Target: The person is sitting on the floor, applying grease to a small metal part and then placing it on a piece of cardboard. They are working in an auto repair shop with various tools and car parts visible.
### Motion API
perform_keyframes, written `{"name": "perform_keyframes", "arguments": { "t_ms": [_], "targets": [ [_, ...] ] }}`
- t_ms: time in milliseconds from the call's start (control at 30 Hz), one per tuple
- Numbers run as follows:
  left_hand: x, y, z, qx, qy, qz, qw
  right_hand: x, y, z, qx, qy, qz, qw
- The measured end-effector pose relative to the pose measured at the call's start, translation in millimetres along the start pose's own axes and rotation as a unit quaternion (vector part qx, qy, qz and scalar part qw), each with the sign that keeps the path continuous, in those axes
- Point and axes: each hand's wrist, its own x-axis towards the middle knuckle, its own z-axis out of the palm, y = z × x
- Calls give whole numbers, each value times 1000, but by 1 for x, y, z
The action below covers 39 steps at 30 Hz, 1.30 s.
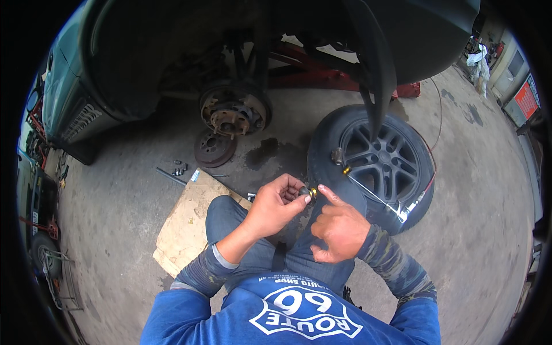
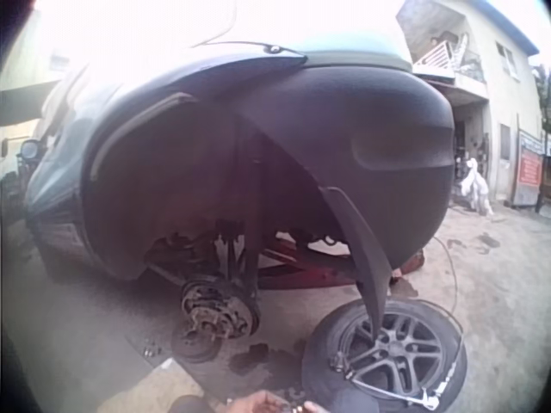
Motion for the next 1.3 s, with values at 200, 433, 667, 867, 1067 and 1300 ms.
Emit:
{"name": "perform_keyframes", "arguments": {
  "t_ms": [200,433,667,867,1067,1300],
  "targets": [
    [-7,9,1,154,17,97,983,2,1,2,-18,2,-16,1000],
    [-8,9,2,243,31,190,951,1,1,4,-3,13,-16,1000],
    [-6,1,0,299,25,277,913,0,1,6,0,-10,-26,1000],
    [-2,-6,-7,380,-10,368,849,3,1,1,3,-13,23,1000],
    [-1,-10,-13,396,-35,400,826,4,2,2,7,-34,35,999],
    [-1,-15,-20,377,-1,381,844,1,7,2,75,-22,26,997]
  ]
}}
